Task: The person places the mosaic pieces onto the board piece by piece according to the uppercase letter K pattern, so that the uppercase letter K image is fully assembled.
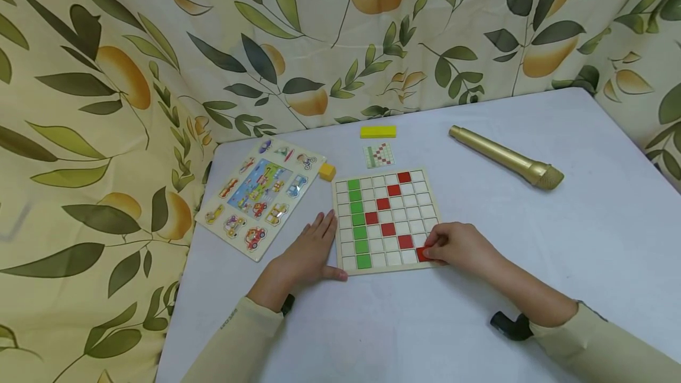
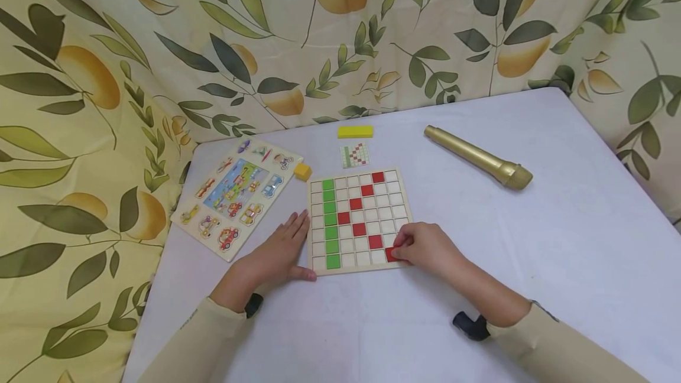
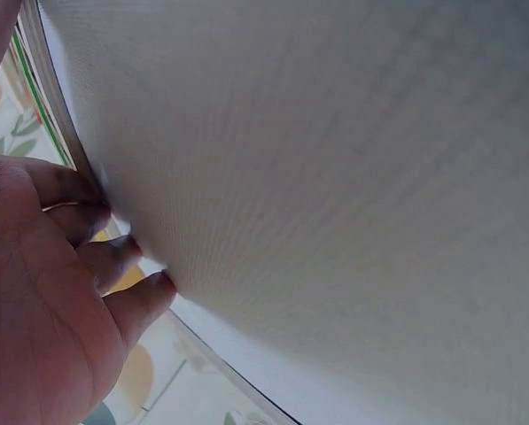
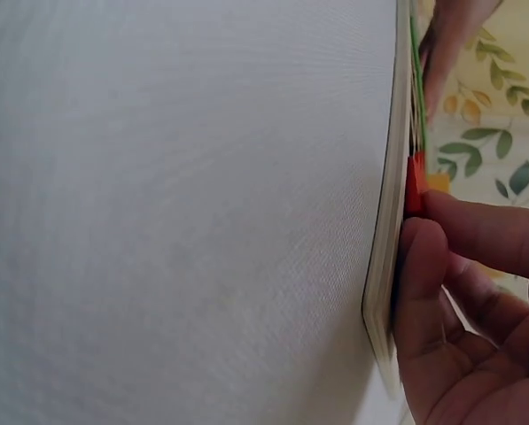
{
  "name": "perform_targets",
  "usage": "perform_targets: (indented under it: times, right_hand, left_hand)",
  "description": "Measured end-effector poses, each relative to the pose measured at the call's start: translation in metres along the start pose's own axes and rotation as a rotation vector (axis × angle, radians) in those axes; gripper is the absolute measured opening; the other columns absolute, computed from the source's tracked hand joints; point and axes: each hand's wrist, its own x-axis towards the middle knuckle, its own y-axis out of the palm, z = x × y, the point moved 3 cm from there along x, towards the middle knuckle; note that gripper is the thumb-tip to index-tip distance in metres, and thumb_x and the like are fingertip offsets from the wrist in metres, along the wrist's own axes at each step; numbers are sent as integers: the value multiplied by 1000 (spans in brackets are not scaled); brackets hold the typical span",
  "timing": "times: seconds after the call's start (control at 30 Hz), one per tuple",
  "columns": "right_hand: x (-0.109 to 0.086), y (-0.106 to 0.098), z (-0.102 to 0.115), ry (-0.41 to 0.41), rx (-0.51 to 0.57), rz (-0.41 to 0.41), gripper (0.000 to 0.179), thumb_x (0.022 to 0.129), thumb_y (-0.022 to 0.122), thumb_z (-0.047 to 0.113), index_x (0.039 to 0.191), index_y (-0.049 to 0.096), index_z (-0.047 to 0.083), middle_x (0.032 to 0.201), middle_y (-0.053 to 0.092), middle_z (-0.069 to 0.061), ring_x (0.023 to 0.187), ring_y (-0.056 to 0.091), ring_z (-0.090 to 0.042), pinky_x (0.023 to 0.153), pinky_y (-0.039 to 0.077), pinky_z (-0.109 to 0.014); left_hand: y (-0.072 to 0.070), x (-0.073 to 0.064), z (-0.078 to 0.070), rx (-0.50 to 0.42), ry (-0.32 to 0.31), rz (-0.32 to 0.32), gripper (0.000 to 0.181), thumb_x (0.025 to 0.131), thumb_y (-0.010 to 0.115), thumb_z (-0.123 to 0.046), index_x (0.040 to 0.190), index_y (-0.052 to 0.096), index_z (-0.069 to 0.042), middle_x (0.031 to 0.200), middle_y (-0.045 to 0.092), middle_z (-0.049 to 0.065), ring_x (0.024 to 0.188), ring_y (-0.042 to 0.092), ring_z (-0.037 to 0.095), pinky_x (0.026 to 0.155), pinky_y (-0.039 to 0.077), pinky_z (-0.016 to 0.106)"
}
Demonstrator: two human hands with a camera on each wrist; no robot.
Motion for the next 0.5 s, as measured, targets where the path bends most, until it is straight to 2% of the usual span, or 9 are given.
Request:
perform_targets:
  times: [0.23, 0.4, 0.5]
  right_hand:
    - [-3, 4, 3, -62, -81, -44, 9, 85, 79, 13, 83, 70, 12, 66, 61, 5, 63, 54, -14, 57, 42, -29]
    - [-2, 1, 3, -37, -89, -22, 10, 87, 78, 18, 86, 70, 12, 67, 61, 4, 63, 53, -14, 57, 42, -28]
    - [5, -12, 8, -33, -114, -45, 12, 91, 75, 23, 92, 71, 12, 73, 61, 2, 67, 54, -16, 58, 43, -30]
  left_hand:
    - [1, 0, 0, -4, -1, 3, 128, 73, 76, -68, 162, 8, -5, 169, 0, 9, 154, -2, 28, 122, 14, 46]
    - [2, 0, -1, -19, 6, 30, 128, 74, 76, -67, 162, 7, -5, 169, 0, 9, 154, -1, 29, 122, 15, 46]
    - [-6, 3, -1, -50, 13, 23, 122, 78, 73, -65, 161, 9, -4, 169, 1, 9, 154, 4, 31, 122, 17, 45]
